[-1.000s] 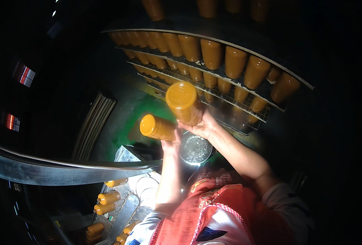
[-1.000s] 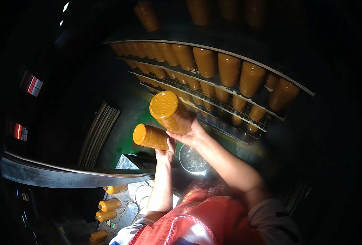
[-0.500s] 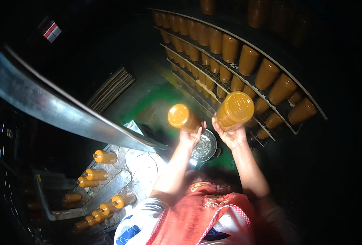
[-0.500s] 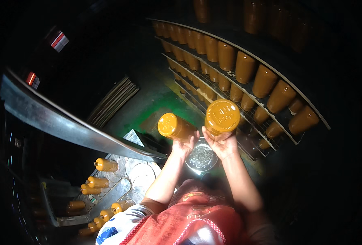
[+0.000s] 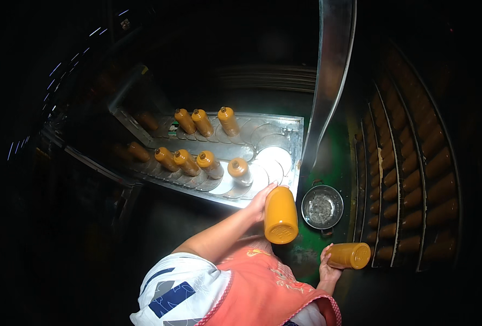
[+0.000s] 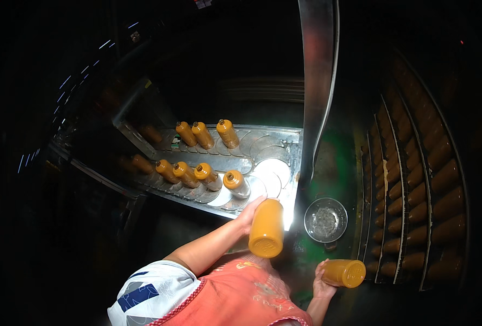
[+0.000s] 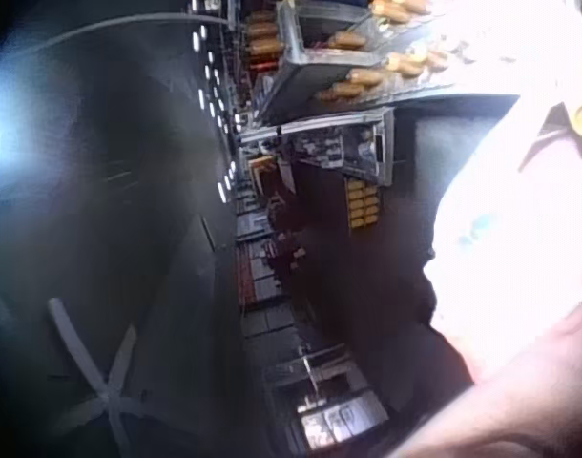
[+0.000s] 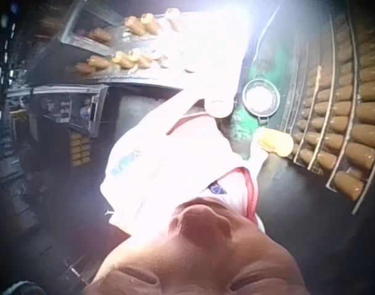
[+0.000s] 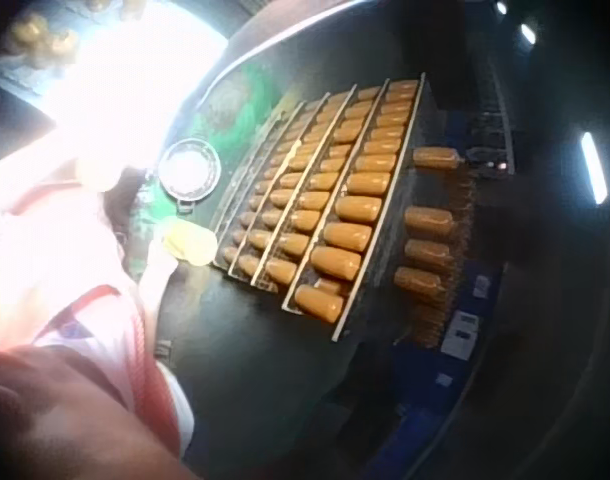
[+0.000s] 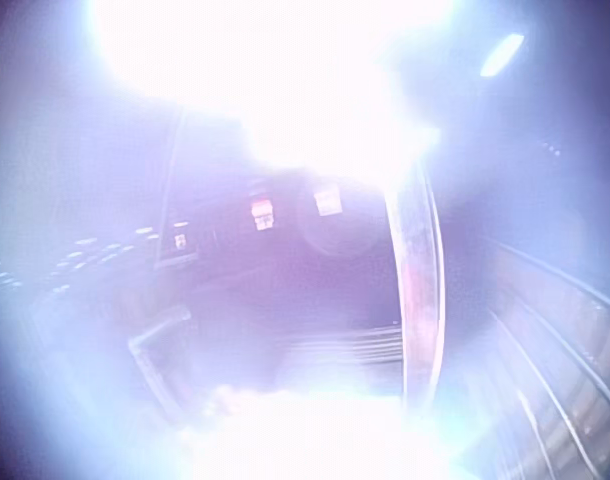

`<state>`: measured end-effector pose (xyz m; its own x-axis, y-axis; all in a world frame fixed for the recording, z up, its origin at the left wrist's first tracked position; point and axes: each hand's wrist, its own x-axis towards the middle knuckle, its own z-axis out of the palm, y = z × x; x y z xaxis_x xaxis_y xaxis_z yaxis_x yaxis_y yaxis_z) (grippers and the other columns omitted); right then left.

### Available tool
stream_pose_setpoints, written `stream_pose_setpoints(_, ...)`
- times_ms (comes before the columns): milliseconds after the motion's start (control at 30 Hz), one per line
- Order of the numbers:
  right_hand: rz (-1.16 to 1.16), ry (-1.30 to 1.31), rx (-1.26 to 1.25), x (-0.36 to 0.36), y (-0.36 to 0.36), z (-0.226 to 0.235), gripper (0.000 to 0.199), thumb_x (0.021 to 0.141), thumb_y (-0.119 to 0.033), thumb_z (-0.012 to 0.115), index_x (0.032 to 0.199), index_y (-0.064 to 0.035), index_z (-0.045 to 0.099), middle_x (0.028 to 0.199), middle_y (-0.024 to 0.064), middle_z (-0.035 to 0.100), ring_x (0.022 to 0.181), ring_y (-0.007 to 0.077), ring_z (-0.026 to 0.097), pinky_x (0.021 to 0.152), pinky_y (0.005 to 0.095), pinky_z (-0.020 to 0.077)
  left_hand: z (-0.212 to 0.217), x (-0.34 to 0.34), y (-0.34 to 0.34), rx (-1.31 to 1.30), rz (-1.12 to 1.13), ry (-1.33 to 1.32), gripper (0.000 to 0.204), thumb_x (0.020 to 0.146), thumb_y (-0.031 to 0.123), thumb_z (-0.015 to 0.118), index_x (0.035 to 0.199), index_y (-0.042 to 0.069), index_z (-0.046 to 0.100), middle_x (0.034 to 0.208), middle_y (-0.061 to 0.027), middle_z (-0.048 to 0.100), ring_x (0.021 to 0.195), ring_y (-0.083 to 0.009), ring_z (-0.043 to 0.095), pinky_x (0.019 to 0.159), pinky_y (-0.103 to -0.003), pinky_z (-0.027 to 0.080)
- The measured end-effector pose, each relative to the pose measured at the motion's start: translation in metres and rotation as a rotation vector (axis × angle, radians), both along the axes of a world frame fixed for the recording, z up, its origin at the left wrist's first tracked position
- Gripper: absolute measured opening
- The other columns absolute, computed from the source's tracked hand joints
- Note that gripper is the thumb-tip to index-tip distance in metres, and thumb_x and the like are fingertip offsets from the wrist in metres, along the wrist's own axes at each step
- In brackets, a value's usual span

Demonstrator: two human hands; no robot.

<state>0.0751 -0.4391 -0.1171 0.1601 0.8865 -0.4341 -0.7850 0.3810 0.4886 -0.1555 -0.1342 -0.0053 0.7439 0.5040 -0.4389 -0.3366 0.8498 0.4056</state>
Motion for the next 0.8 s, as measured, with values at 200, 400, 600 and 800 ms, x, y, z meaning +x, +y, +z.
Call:
stream_pose_setpoints(200, 0.026, -0.081, -0.249, -0.036, -0.034, -0.015, 0.065, 0.090, -0.056, 0.056, 0.133, -0.0086, 0.057, 0.132, 0.0176, 0.059, 0.121, 0.0458, 0.054, 0.090, 0.0581, 0.0557, 0.060, -0.101, 0.080, 0.718, 0.282, 0.452, 0.038, 0.105, 0.031, 0.049, 0.122, 0.002, 0.065, 0.110, -0.0090, 0.067, 0.097, -0.0174, 0.065, 0.087, -0.032, 0.053)
stream_pose_setpoints(400, -0.045, -0.366, -0.499, -0.075, 0.028, -0.008, 0.067, 0.090, -0.064, 0.053, 0.126, -0.0087, 0.062, 0.119, 0.0131, 0.068, 0.103, 0.0402, 0.066, 0.079, 0.0502, 0.0595, 0.095, -0.137, 0.253, 1.323, 0.568, 0.715, 0.027, 0.098, 0.022, 0.064, 0.117, 0.004, 0.070, 0.107, -0.0065, 0.067, 0.099, -0.0141, 0.063, 0.090, -0.027, 0.049)
stream_pose_setpoints(600, -0.160, -0.674, -0.806, -0.161, 0.182, 0.100, 0.052, 0.094, -0.059, 0.047, 0.120, -0.0167, 0.064, 0.118, 0.0038, 0.066, 0.108, 0.0262, 0.064, 0.085, 0.0440, 0.0566, -0.004, -0.131, 0.393, 1.708, 0.530, 1.020, 0.027, 0.077, 0.025, 0.080, 0.104, 0.020, 0.080, 0.126, -0.0049, 0.061, 0.118, -0.0268, 0.059, 0.099, -0.038, 0.050)
stream_pose_setpoints(800, -0.202, -1.178, -0.796, -0.192, 0.310, 0.170, 0.055, 0.100, -0.047, 0.049, 0.141, -0.0103, 0.048, 0.124, 0.0077, 0.062, 0.115, 0.0245, 0.061, 0.100, 0.0395, 0.0490, -0.093, -0.142, 0.446, 1.718, 0.274, 1.084, 0.030, 0.077, 0.025, 0.080, 0.108, 0.024, 0.079, 0.137, -0.0067, 0.056, 0.125, -0.0290, 0.053, 0.103, -0.040, 0.047)
